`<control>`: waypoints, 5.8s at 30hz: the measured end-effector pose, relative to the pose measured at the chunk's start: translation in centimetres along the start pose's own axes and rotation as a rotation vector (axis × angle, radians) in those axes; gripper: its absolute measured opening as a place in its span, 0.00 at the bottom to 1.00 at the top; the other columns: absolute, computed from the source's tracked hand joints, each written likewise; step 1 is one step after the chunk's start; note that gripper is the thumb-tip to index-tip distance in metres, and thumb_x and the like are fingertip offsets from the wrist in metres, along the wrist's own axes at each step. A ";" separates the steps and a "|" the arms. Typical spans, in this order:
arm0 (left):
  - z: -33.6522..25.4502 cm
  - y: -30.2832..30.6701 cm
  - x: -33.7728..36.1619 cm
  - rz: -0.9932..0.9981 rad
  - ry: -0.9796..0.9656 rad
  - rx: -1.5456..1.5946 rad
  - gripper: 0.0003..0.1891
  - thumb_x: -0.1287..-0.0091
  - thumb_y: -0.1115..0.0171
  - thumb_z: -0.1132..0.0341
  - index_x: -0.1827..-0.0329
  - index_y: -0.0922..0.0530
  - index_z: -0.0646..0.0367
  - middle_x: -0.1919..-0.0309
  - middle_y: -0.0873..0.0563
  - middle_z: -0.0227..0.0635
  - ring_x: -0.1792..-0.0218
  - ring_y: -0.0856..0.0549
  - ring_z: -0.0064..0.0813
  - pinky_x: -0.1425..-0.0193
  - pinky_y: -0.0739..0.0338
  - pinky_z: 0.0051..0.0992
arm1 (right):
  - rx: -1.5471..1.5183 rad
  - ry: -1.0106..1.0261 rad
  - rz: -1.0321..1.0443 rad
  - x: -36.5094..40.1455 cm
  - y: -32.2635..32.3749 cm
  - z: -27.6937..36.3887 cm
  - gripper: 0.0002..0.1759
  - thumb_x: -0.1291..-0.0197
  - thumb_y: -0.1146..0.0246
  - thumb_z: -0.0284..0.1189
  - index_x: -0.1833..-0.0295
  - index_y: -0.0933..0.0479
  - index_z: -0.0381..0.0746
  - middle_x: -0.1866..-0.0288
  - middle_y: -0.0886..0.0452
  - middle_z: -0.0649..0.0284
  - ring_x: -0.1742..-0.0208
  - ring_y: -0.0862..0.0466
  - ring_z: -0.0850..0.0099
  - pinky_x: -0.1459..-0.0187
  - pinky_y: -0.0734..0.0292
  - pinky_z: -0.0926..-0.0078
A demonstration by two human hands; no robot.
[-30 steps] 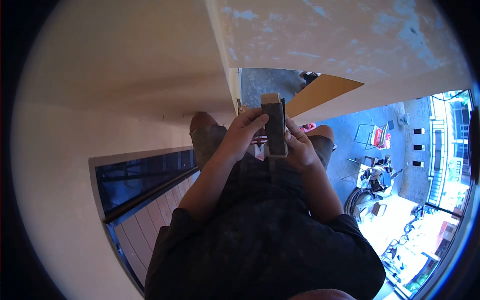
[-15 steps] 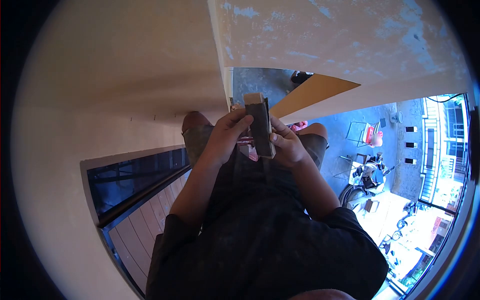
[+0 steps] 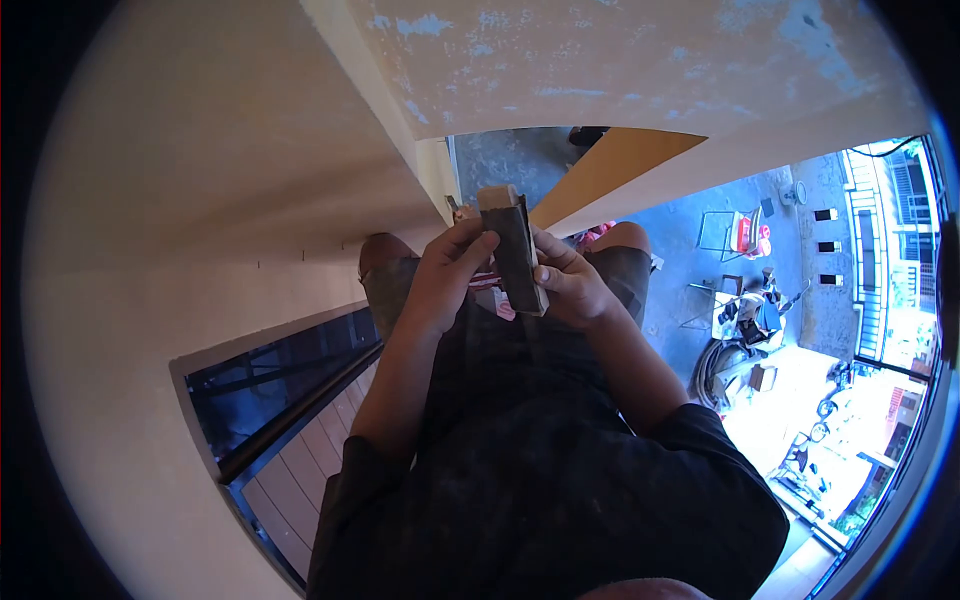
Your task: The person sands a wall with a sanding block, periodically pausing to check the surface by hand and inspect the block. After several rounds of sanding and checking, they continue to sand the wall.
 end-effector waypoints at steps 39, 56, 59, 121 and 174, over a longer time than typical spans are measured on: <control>0.6 0.8 0.3 -0.053 0.012 -0.132 0.13 0.30 0.41 0.66 0.47 0.21 0.62 0.64 0.17 0.26 0.62 0.18 0.14 0.58 0.23 0.18 | -0.052 0.004 -0.008 0.3 0.6 -0.9 0.36 0.36 0.40 0.27 0.25 0.46 0.40 0.38 0.27 0.56 0.39 0.25 0.63 0.37 0.32 0.64; 0.2 -1.5 1.2 0.011 -0.054 -0.094 0.16 0.30 0.42 0.64 0.45 0.22 0.66 0.59 0.15 0.36 0.59 0.16 0.23 0.54 0.19 0.24 | 0.045 -0.045 -0.060 2.3 0.9 -0.2 0.34 0.38 0.38 0.28 0.27 0.41 0.41 0.38 0.26 0.57 0.38 0.25 0.64 0.39 0.28 0.61; -0.1 -1.9 1.4 0.010 -0.034 -0.091 0.16 0.30 0.41 0.64 0.46 0.22 0.66 0.60 0.15 0.36 0.59 0.15 0.23 0.54 0.19 0.24 | 0.035 -0.022 -0.042 2.4 0.5 -0.2 0.35 0.38 0.37 0.28 0.27 0.41 0.41 0.38 0.26 0.56 0.37 0.25 0.64 0.39 0.28 0.61; 1.1 -0.7 1.1 0.018 0.034 -0.130 0.17 0.33 0.37 0.63 0.47 0.21 0.65 0.59 0.14 0.35 0.57 0.17 0.22 0.49 0.23 0.22 | 0.015 -0.036 -0.126 2.5 1.5 -1.3 0.35 0.42 0.33 0.31 0.30 0.37 0.39 0.40 0.25 0.55 0.39 0.24 0.64 0.39 0.28 0.65; 3.2 3.4 -0.6 -0.109 0.108 0.087 0.16 0.34 0.36 0.64 0.46 0.21 0.62 0.66 0.16 0.25 0.68 0.20 0.11 0.66 0.25 0.15 | -0.096 -0.122 -0.268 -0.3 1.6 -2.0 0.29 0.32 0.49 0.23 0.26 0.45 0.37 0.39 0.26 0.55 0.41 0.22 0.62 0.38 0.29 0.63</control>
Point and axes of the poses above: each hand's wrist, its own x-axis away from the middle knuckle, its own y-axis out of the back of the hand, z = x × y, the point moved 7 cm from there along -x, towards the middle knuckle
